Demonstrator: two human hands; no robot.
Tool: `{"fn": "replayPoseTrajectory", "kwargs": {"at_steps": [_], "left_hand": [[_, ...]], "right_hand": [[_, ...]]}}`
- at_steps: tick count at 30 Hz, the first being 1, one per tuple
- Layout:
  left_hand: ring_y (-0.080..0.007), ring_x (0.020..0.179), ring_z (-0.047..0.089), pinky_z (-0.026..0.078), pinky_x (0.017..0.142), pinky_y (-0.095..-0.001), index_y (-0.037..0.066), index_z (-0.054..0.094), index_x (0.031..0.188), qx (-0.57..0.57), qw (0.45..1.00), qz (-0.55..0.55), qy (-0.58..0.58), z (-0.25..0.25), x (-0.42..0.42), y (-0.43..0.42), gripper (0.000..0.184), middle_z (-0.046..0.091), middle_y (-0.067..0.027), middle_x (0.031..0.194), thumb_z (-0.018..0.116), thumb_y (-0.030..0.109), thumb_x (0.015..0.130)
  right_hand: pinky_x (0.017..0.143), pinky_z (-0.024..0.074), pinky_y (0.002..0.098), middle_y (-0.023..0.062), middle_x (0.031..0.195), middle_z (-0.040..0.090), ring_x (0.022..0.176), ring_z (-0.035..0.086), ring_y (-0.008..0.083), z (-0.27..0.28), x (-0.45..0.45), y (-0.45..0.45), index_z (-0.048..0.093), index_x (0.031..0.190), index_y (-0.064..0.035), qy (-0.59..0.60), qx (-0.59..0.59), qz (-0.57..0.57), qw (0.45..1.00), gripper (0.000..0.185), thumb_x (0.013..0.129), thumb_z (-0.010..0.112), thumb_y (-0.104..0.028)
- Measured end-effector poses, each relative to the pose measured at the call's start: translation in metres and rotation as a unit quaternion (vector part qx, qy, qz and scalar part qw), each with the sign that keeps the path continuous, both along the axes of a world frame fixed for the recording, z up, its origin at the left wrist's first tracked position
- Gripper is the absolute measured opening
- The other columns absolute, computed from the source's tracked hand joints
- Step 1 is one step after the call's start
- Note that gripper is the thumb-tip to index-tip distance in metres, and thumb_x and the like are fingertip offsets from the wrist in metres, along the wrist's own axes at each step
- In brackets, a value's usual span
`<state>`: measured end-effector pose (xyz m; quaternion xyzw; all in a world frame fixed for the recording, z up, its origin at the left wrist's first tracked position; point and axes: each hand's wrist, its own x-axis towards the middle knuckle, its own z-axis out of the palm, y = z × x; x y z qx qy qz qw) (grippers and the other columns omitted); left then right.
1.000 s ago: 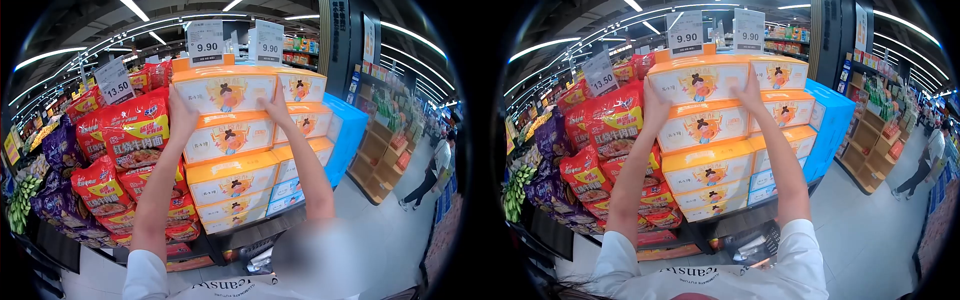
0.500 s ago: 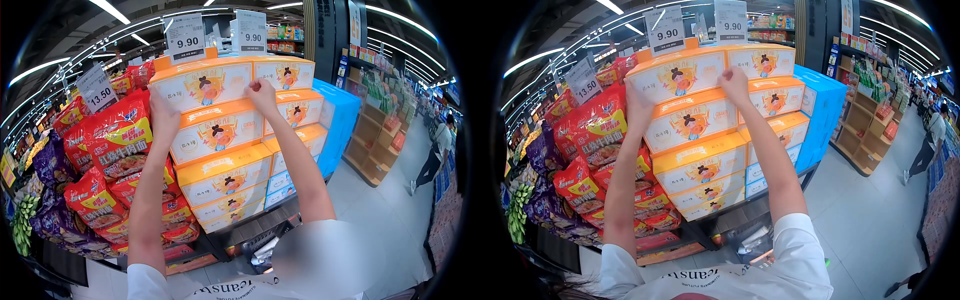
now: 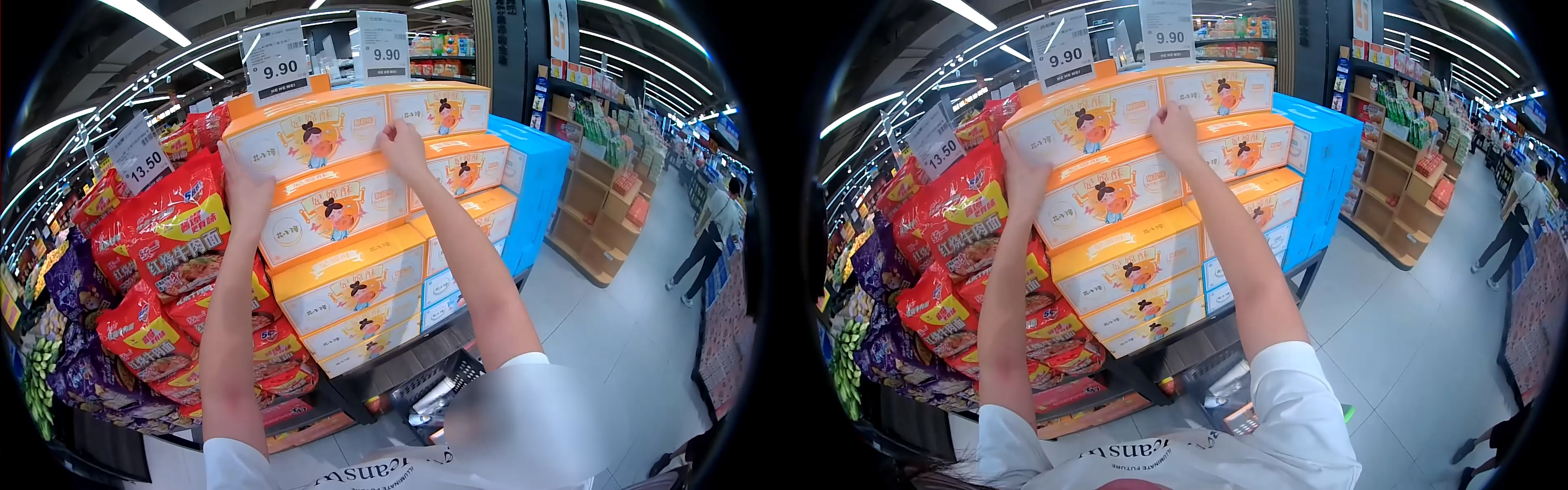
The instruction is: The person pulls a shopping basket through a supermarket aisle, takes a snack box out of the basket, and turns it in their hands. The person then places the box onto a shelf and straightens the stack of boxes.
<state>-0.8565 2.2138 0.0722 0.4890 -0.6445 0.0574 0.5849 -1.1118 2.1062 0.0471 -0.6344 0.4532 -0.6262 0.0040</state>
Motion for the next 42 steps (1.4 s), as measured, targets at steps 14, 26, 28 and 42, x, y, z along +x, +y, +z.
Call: {"fn": "replayPoseTrajectory", "kwargs": {"at_steps": [14, 26, 28, 42], "left_hand": [[-0.0306, 0.121, 0.043, 0.038, 0.098, -0.0342, 0.004, 0.003, 0.142, -0.002, 1.000, 0.004, 0.012, 0.000, 0.001, -0.002, 0.094, 0.033, -0.0226, 0.138, 0.062, -0.002, 0.070], [-0.0336, 0.122, 0.041, 0.034, 0.101, -0.0351, -0.001, 0.001, 0.140, 0.013, 1.000, 0.006, 0.025, 0.001, -0.003, 0.000, 0.092, 0.036, -0.0246, 0.134, 0.062, -0.001, 0.070], [-0.0330, 0.119, 0.044, 0.036, 0.099, -0.0348, -0.003, 0.003, 0.139, 0.032, 0.998, 0.002, 0.048, 0.002, -0.005, 0.003, 0.091, 0.041, -0.0244, 0.131, 0.063, 0.002, 0.070], [-0.0353, 0.113, 0.049, 0.039, 0.095, -0.0375, -0.006, 0.020, 0.133, -0.027, 0.999, 0.027, 0.014, -0.003, -0.002, -0.003, 0.077, 0.048, -0.0258, 0.122, 0.063, 0.011, 0.072]], "right_hand": [[0.067, 0.0475, 0.0356, 0.0118, 0.074, 0.062, 0.072, 0.060, 0.0258, 0.005, -0.006, -0.001, 0.060, 0.078, -0.0030, -0.021, 0.020, 0.036, 0.999, 0.015, 0.073, 0.062, -0.018], [0.063, 0.0475, 0.0352, 0.0117, 0.071, 0.061, 0.069, 0.060, 0.0256, 0.005, -0.006, 0.002, 0.059, 0.073, -0.0024, -0.041, 0.010, 0.057, 0.997, 0.016, 0.069, 0.063, -0.017], [0.063, 0.0472, 0.0355, 0.0117, 0.070, 0.061, 0.069, 0.060, 0.0259, 0.005, -0.004, 0.002, 0.058, 0.072, -0.0024, -0.042, 0.008, 0.052, 0.998, 0.017, 0.068, 0.063, -0.018], [0.065, 0.0474, 0.0351, 0.0118, 0.071, 0.060, 0.072, 0.060, 0.0260, 0.004, 0.000, 0.009, 0.055, 0.082, -0.0023, -0.081, -0.017, 0.034, 0.996, 0.029, 0.067, 0.068, -0.023]]}}
